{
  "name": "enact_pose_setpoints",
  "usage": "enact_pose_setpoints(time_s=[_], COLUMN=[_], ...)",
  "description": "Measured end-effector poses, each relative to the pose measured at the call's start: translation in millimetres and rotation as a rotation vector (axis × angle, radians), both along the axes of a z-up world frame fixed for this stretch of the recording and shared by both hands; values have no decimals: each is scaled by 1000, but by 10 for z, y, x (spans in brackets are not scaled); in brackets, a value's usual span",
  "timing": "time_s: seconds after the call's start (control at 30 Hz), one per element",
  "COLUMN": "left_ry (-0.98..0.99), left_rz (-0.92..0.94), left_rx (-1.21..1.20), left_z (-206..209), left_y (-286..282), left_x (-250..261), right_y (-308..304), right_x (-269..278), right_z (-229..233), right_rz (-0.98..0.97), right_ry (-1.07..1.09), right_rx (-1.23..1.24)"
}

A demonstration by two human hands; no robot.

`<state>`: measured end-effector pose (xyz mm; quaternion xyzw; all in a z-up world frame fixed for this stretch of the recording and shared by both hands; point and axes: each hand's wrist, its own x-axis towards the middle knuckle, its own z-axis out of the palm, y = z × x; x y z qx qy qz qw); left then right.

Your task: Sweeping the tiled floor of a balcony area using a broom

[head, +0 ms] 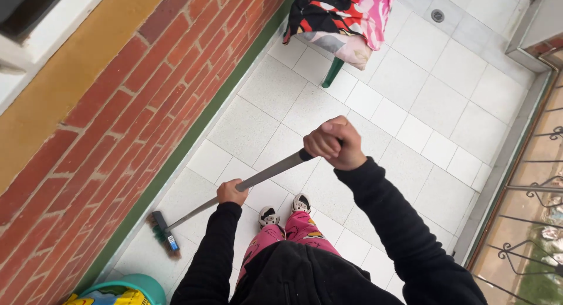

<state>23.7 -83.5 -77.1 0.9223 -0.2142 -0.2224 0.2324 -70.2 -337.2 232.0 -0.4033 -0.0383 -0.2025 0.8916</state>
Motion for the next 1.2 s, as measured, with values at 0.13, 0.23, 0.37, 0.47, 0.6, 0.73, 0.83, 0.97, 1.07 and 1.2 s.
enact_pose_setpoints(time_s=[0.13, 0.23, 0.37, 0.47, 0.6, 0.73, 0.83, 0.97, 1.07, 1.2], left_ry=[-163, -136, 13, 71, 43, 128, 144, -48, -45, 6], left_rz=[-176, -344, -646, -816, -835, -804, -921, -957, -784, -802], left_rx=[-364, -498, -557, -507, -395, -460, -506, -447, -470, -545], left_z=[393, 690, 910, 1372, 1028, 970, 1468, 1342, 799, 876], left_y=[-1282, -2161, -2985, -3262, -3447, -3717, -4202, -4938, -5362, -5544], left_x=[-216, -425, -610, -644, -547, -812, -661, -285, 22, -312], right_y=[-702, -1126, -1277, -1554, -1652, -1852, -2160, -2425, -2410, -2563], right_x=[-534, -1025, -1478, -1779, -1742, -1797, -1774, -1601, -1254, -1211], right_z=[789, 1107, 1648, 1792, 1432, 1633, 1926, 1688, 997, 1340], right_rz=[-204, -337, -481, -403, -577, -622, -637, -828, -1011, -1220], right_ry=[-41, -43, 205, -64, 26, 253, 126, 72, 127, 243], right_rx=[-213, -367, -548, -722, -601, -443, -591, -600, -513, -366])
